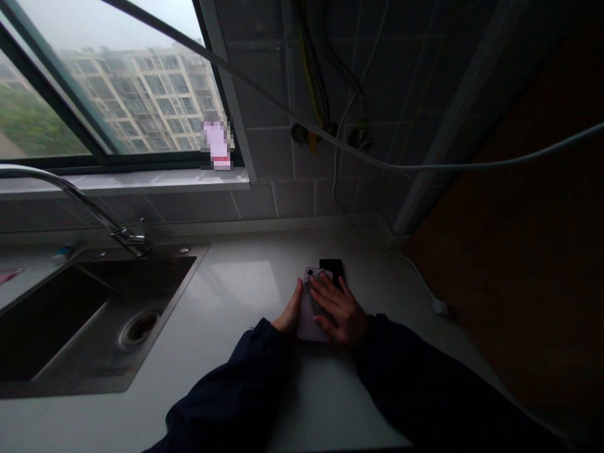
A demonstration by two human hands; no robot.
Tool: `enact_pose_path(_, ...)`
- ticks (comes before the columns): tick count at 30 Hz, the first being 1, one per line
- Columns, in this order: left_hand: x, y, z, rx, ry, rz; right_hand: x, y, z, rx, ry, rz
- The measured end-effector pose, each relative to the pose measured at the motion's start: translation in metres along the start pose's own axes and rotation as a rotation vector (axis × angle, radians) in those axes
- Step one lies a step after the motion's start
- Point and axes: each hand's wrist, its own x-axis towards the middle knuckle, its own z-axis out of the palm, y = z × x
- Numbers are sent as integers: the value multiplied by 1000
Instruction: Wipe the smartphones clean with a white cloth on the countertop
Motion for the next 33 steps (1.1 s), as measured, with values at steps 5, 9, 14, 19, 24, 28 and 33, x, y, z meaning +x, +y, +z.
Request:
enact_pose_path(5,1,4,-1,-5,83,-22,-3,-2,0,89,-59,-74)
enact_pose_path(9,-5,4,6,-30,60,-15,-1,3,2,14,-49,8)
enact_pose_path(14,-16,7,19,6,-12,-113,1,7,2,-38,-20,109)
enact_pose_path(19,-10,7,11,-38,59,-18,-2,-1,3,50,-56,-40)
enact_pose_path(24,-6,6,7,-63,91,-23,-3,-3,5,52,-55,-54)
enact_pose_path(28,-13,5,11,-30,-14,-52,2,1,0,-38,-49,61)
enact_pose_path(33,-12,3,5,38,-63,-60,3,-3,-4,-44,-60,71)
